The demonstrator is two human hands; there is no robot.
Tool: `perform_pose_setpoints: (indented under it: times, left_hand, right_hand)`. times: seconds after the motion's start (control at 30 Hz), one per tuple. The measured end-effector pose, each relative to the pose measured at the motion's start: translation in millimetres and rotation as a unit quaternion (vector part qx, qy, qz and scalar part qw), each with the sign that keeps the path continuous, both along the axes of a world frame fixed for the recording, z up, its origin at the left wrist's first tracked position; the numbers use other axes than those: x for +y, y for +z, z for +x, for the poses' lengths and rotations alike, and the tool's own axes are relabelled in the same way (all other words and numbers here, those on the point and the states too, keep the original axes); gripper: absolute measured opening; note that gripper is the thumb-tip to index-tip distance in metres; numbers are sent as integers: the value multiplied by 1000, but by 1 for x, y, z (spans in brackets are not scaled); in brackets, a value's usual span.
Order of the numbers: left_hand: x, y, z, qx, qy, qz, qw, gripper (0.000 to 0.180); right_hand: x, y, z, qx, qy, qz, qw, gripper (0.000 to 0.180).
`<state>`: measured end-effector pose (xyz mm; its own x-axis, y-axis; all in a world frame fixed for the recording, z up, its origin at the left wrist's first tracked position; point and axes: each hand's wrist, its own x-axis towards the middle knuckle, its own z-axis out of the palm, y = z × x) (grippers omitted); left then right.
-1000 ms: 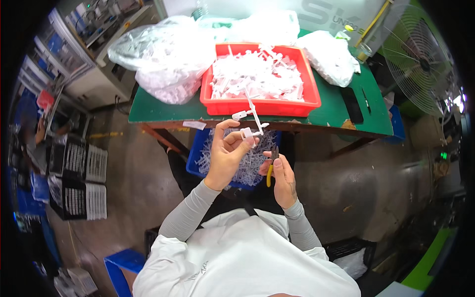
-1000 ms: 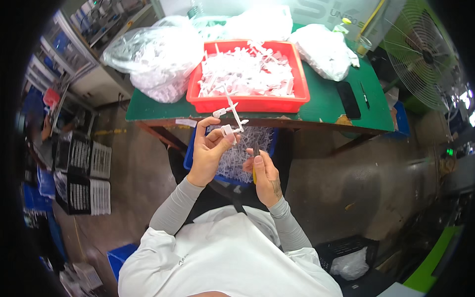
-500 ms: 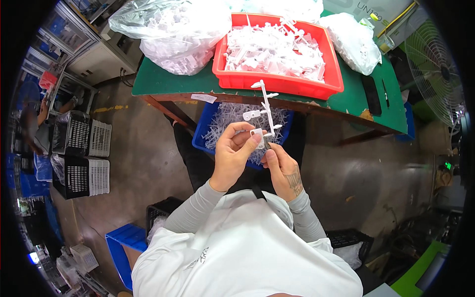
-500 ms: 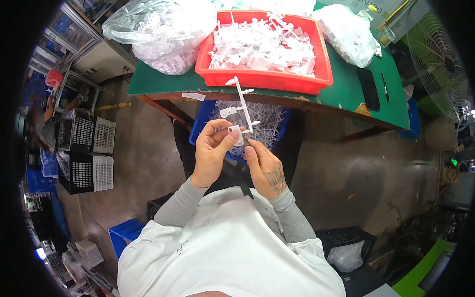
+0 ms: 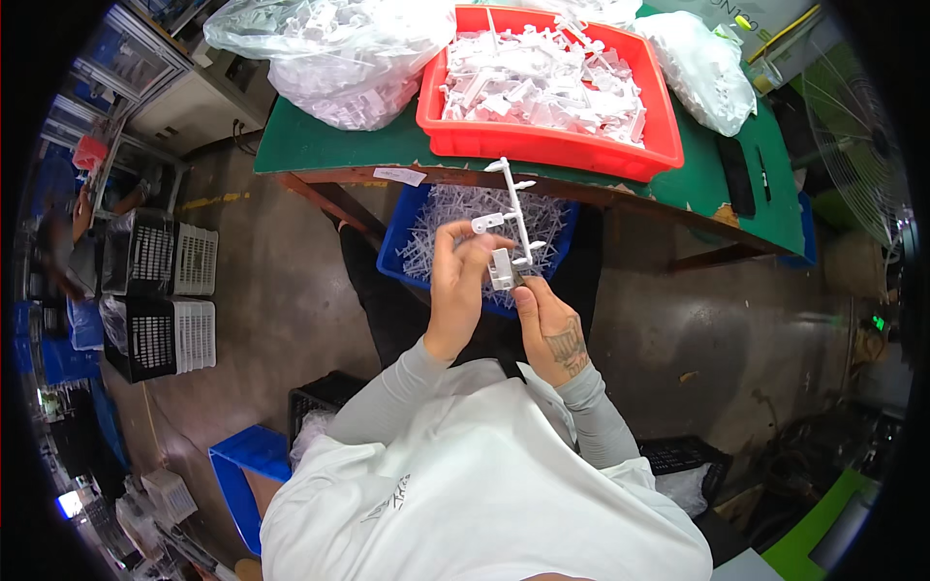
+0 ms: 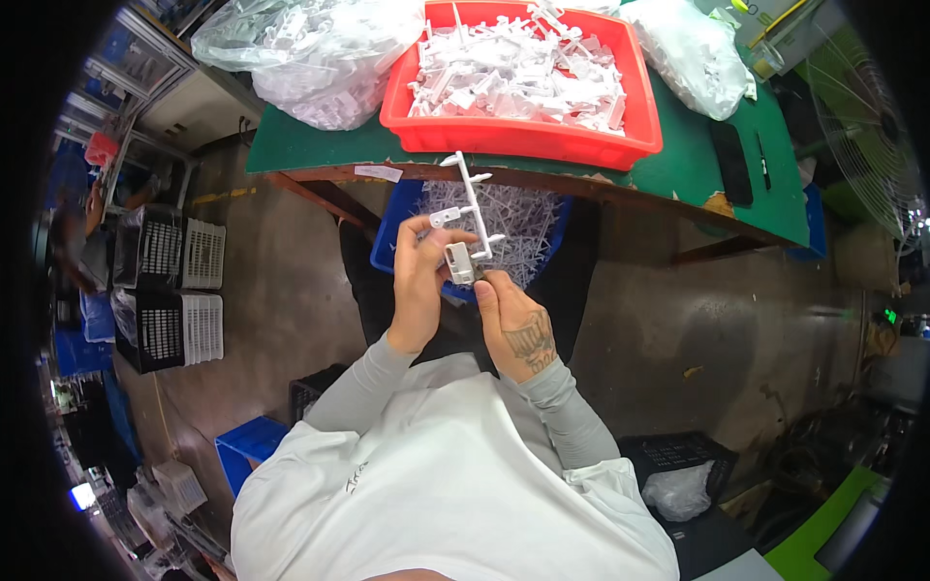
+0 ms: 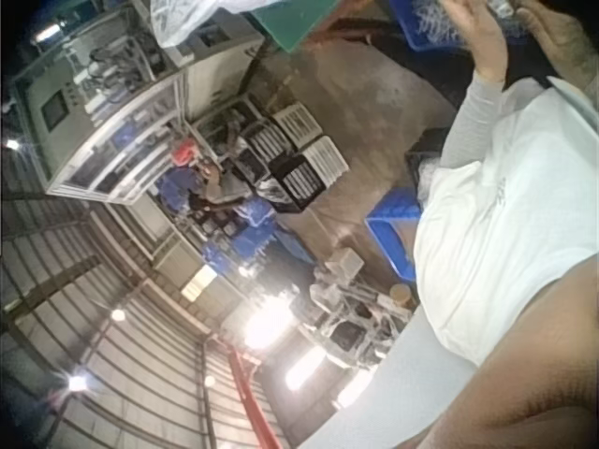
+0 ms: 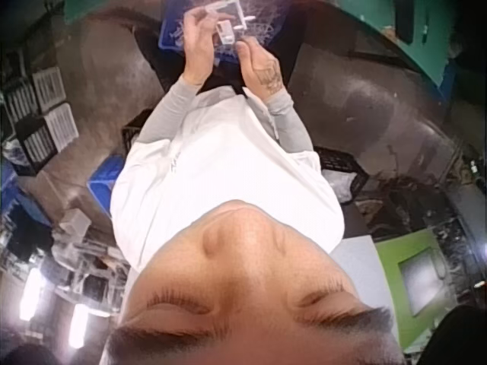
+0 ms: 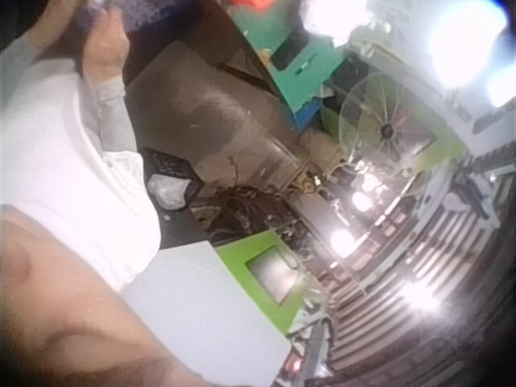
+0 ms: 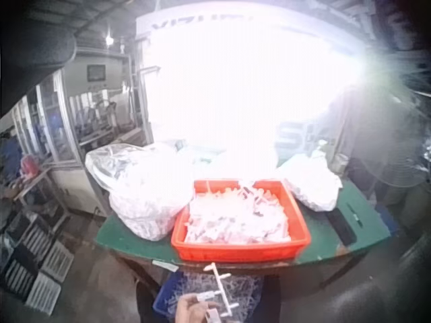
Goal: Sorting and clipping plastic parts from a sprue in a factory setting.
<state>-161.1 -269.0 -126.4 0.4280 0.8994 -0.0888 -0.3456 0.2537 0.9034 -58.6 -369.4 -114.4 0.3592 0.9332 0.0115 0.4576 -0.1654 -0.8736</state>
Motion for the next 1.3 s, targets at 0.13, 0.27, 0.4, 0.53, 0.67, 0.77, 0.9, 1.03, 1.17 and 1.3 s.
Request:
perform_pose_setpoints:
  times: [0.13, 0.27, 0.4, 0.53, 0.67, 0.77, 0.9, 1.03, 1.17, 1.3]
  left_hand:
    - [12, -10, 11, 60, 37, 86, 994, 21]
    - [5, -18, 11, 113, 70, 143, 981, 27]
    - [0, -19, 2, 107, 46, 117, 986, 25]
    - [-8, -2, -3, 70, -7, 47, 996, 29]
    - [-10, 0, -4, 59, -24, 43, 997, 31]
    - [-11, -4, -7, 62, -22, 44, 997, 31]
    - [-10, -7, -9, 52, -42, -9, 998, 30]
    - [-11, -9, -11, 71, -42, -6, 997, 31]
    - [-13, -13, -11, 119, -30, 64, 990, 32]
    - [-13, -18, -11, 144, -32, 85, 985, 33]
  right_hand:
    - [0, -11, -6, -16, 9, 9, 1000, 25]
    - [-3, -17, -7, 12, 4, 16, 1000, 25]
    - [-3, -3, -1, 40, -41, 42, 997, 36]
    - [4, -4, 4, 37, -30, 48, 998, 52]
    - [4, -5, 4, 48, -12, 40, 998, 47]
    - [3, -8, 2, 65, -5, 27, 998, 42]
    - [1, -9, 2, 38, -11, 6, 999, 37]
    - [3, -2, 2, 3, -10, -19, 1000, 37]
    - [3, -7, 2, -3, -13, 13, 1000, 36]
    - [3, -6, 4, 5, -5, -11, 1000, 33]
